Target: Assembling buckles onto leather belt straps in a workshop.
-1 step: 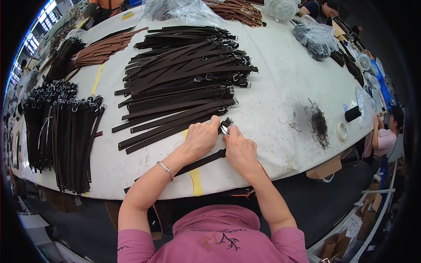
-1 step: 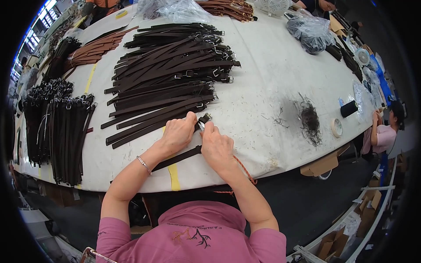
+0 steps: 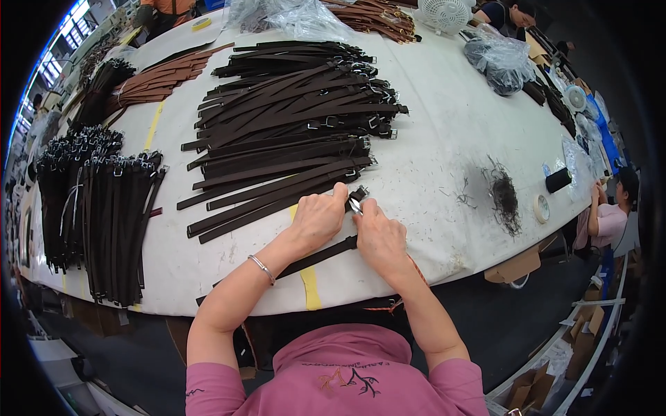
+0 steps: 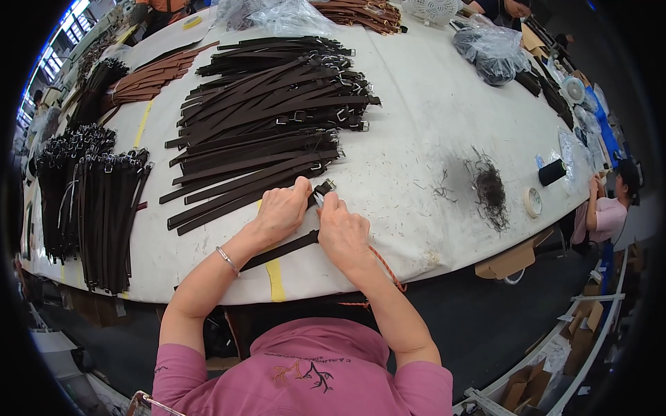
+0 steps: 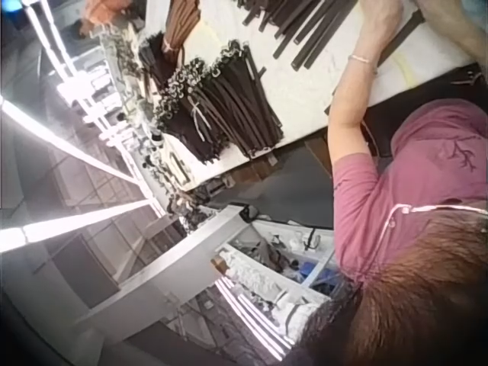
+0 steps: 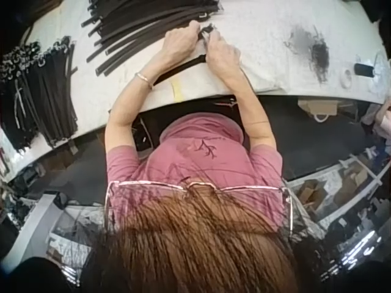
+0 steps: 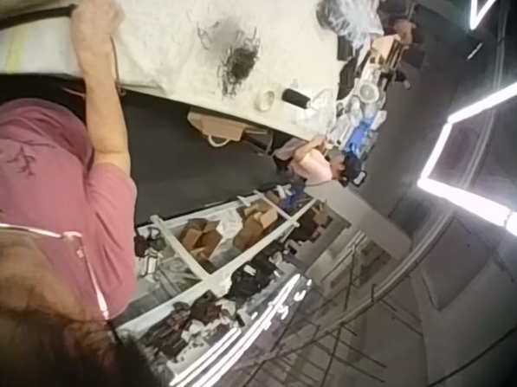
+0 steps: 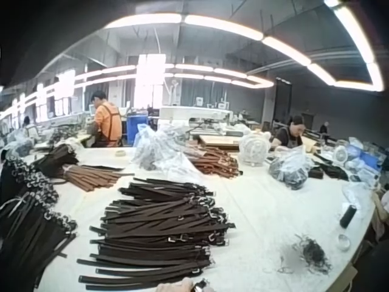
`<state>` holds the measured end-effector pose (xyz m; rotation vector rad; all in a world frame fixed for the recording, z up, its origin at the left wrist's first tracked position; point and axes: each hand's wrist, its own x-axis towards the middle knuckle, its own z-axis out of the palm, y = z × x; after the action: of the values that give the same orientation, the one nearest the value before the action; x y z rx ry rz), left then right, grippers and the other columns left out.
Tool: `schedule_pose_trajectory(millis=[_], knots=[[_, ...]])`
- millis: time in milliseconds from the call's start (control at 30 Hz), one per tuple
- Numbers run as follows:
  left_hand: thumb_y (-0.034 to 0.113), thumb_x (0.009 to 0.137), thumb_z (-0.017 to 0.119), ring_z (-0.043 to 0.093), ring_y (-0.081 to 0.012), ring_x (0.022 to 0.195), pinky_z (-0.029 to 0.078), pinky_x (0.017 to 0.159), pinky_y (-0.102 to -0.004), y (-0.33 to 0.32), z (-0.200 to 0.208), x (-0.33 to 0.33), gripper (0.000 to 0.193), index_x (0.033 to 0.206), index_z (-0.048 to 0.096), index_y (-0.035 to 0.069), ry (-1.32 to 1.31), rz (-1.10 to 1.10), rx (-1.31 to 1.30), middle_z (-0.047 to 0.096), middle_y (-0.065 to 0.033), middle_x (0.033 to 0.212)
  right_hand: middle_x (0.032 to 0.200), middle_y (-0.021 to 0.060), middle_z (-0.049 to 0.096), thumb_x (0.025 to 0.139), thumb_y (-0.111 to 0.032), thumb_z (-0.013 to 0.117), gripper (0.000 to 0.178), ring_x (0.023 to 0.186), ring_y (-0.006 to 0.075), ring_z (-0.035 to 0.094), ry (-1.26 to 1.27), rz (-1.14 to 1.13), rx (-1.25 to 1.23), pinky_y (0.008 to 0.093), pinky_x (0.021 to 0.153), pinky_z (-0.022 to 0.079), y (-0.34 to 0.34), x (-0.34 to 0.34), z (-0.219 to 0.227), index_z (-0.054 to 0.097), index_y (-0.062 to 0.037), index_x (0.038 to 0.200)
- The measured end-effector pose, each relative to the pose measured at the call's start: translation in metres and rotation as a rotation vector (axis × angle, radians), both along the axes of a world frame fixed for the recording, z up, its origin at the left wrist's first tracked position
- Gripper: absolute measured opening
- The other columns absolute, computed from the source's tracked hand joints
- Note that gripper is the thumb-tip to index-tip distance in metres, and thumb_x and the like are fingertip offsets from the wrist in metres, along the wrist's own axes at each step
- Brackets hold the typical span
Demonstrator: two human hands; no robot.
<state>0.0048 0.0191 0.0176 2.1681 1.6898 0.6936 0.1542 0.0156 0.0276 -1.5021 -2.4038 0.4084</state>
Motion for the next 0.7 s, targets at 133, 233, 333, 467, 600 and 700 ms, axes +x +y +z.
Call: schedule_pose_trajectory(millis=[133, 233, 333, 467, 600, 700], knots=[[0.004, 0.08, 0.046, 0.058, -0.038, 0.056, 0.043, 0.05, -0.0451, 0.0003, -0.0006, 0.0, 0.009, 0.086, 0.042, -0.001, 0.002, -0.003, 0.004, 0.057, -0.0194, 0.058, 0.078, 0.0171, 0.06, 0.088, -0.016, 0.05, 0.018, 0.059, 0.0362, 0.062, -0.04, -0.003, -0.02, 0.045, 0.054, 0.048, 0.0005, 0.0, 0.0042, 0.041, -0.0006, 0.09], [0.004, 0.08, 0.046, 0.058, -0.0377, 0.056, 0.043, 0.051, -0.045, 0.0014, -0.0009, -0.0009, 0.009, 0.087, 0.042, -0.001, 0.002, 0.002, -0.012, 0.058, -0.0192, 0.059, 0.078, 0.0171, 0.06, 0.088, -0.014, 0.05, 0.016, 0.06, 0.036, 0.062, -0.063, 0.012, -0.027, 0.0455, 0.054, 0.048, 0.0015, 0.0, 0.0059, 0.041, -0.0007, 0.089], [0.004, 0.08, 0.046, 0.058, -0.0377, 0.058, 0.044, 0.053, -0.0454, 0.0015, 0.0037, -0.0007, 0.009, 0.087, 0.043, 0.0, -0.01, 0.008, -0.054, 0.058, -0.0189, 0.06, 0.077, 0.0176, 0.06, 0.088, -0.012, 0.049, 0.014, 0.061, 0.0359, 0.063, -0.082, 0.022, -0.014, 0.0454, 0.055, 0.049, 0.0028, -0.0012, 0.007, 0.041, -0.0009, 0.089], [0.008, 0.085, 0.046, 0.056, -0.0374, 0.06, 0.041, 0.055, -0.0462, 0.0016, -0.0005, -0.0023, 0.006, 0.09, 0.046, 0.005, -0.05, 0.019, -0.062, 0.057, -0.0159, 0.061, 0.077, 0.0177, 0.06, 0.085, -0.009, 0.049, 0.012, 0.061, 0.0357, 0.063, -0.1, 0.028, -0.002, 0.0454, 0.056, 0.05, 0.0038, -0.0012, 0.0056, 0.041, -0.0011, 0.089], [0.009, 0.086, 0.046, 0.057, -0.037, 0.065, 0.041, 0.058, -0.0457, 0.0022, -0.0012, -0.0026, 0.006, 0.09, 0.047, 0.006, -0.068, 0.018, -0.091, 0.058, -0.0144, 0.066, 0.077, 0.0175, 0.06, 0.082, -0.006, 0.05, 0.012, 0.062, 0.0355, 0.063, -0.126, 0.046, 0.009, 0.0454, 0.056, 0.05, 0.0039, -0.0003, 0.0052, 0.041, -0.0011, 0.089], [0.01, 0.086, 0.046, 0.057, -0.0369, 0.066, 0.041, 0.058, -0.0456, 0.0026, -0.0004, -0.0018, 0.006, 0.09, 0.047, 0.006, -0.065, 0.012, -0.088, 0.059, -0.0136, 0.068, 0.077, 0.0183, 0.06, 0.082, -0.005, 0.049, 0.012, 0.064, 0.0365, 0.063, -0.133, 0.068, 0.004, 0.0467, 0.057, 0.049, 0.0054, 0.0014, 0.0042, 0.04, -0.0011, 0.088]])
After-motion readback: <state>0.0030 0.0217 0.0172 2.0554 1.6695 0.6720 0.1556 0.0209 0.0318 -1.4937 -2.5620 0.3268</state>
